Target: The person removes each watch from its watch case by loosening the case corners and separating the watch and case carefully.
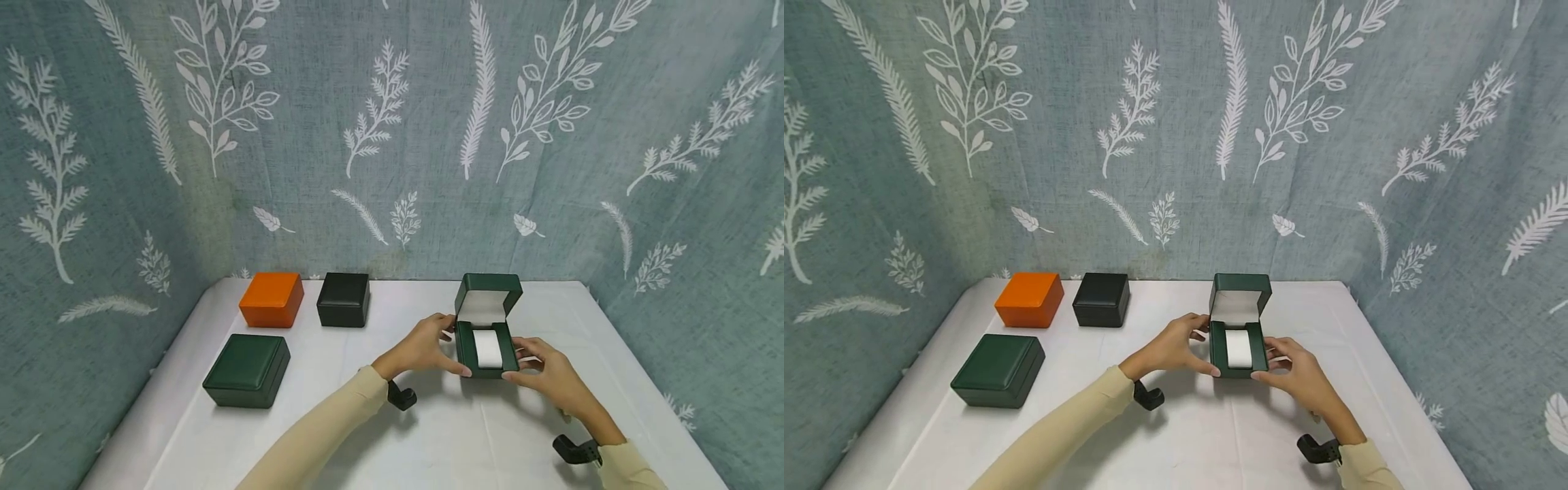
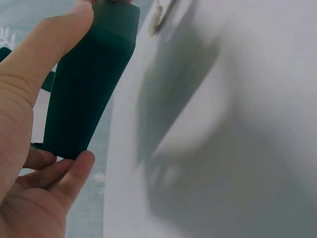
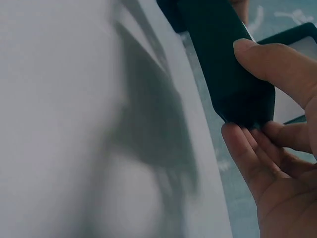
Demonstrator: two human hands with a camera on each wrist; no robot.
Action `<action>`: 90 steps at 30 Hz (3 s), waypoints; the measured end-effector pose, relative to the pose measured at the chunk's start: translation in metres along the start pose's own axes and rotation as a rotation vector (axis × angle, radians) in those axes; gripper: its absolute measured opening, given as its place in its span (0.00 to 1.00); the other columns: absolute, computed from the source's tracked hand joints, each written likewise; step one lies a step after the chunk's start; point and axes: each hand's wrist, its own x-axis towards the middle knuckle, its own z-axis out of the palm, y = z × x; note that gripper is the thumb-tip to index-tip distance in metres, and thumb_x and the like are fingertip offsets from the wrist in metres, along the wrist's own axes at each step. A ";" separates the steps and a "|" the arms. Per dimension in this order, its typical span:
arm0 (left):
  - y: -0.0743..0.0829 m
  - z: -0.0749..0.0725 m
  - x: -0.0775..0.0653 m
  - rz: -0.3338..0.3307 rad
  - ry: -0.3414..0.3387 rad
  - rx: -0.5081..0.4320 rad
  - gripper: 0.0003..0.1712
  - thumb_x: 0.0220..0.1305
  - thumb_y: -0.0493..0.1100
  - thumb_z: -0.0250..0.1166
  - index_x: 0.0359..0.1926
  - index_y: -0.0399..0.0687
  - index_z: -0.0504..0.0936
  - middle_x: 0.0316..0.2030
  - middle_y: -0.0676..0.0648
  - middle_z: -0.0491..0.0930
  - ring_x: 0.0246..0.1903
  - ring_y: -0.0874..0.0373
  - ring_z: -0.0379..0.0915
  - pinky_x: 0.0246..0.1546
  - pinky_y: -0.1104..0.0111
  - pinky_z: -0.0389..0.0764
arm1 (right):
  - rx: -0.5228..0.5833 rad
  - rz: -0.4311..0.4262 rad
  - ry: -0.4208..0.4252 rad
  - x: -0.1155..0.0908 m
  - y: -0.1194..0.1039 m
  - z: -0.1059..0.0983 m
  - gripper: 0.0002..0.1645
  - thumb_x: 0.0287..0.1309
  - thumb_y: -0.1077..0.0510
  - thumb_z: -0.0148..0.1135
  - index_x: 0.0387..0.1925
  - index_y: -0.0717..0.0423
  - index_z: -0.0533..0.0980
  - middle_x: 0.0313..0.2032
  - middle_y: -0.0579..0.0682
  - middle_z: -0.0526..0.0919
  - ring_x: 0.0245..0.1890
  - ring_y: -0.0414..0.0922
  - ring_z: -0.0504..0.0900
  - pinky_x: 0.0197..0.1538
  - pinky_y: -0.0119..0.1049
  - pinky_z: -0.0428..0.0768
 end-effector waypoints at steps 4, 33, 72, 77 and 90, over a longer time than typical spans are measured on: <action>0.003 0.007 0.020 -0.020 -0.014 -0.003 0.62 0.47 0.57 0.84 0.75 0.34 0.63 0.59 0.41 0.73 0.55 0.54 0.76 0.52 0.71 0.81 | 0.010 0.012 -0.005 0.002 0.008 -0.017 0.45 0.57 0.51 0.78 0.70 0.63 0.70 0.59 0.57 0.77 0.53 0.52 0.81 0.55 0.38 0.83; 0.005 0.057 0.124 -0.169 0.002 -0.004 0.61 0.48 0.58 0.83 0.76 0.36 0.64 0.65 0.39 0.70 0.60 0.49 0.73 0.59 0.68 0.76 | 0.046 0.171 -0.055 0.042 0.086 -0.088 0.46 0.65 0.50 0.72 0.76 0.60 0.62 0.71 0.65 0.64 0.63 0.67 0.73 0.54 0.38 0.83; -0.008 0.071 0.143 -0.163 -0.041 -0.118 0.45 0.52 0.50 0.83 0.65 0.37 0.74 0.49 0.46 0.80 0.47 0.55 0.76 0.50 0.69 0.77 | 0.023 0.323 -0.041 0.050 0.110 -0.088 0.51 0.61 0.45 0.74 0.77 0.59 0.62 0.66 0.66 0.72 0.64 0.62 0.73 0.64 0.57 0.74; -0.008 0.065 0.139 -0.178 -0.102 -0.032 0.56 0.55 0.56 0.80 0.75 0.34 0.64 0.59 0.42 0.78 0.56 0.55 0.75 0.57 0.67 0.77 | 0.028 0.316 -0.042 0.046 0.106 -0.092 0.50 0.61 0.45 0.74 0.77 0.58 0.63 0.66 0.64 0.72 0.63 0.60 0.73 0.64 0.57 0.73; -0.020 0.031 0.102 -0.027 -0.112 -0.112 0.32 0.62 0.50 0.76 0.63 0.37 0.81 0.54 0.41 0.83 0.47 0.59 0.81 0.46 0.72 0.80 | -0.042 0.180 0.085 0.024 0.082 -0.094 0.42 0.66 0.45 0.70 0.74 0.57 0.67 0.59 0.62 0.77 0.51 0.52 0.80 0.47 0.39 0.82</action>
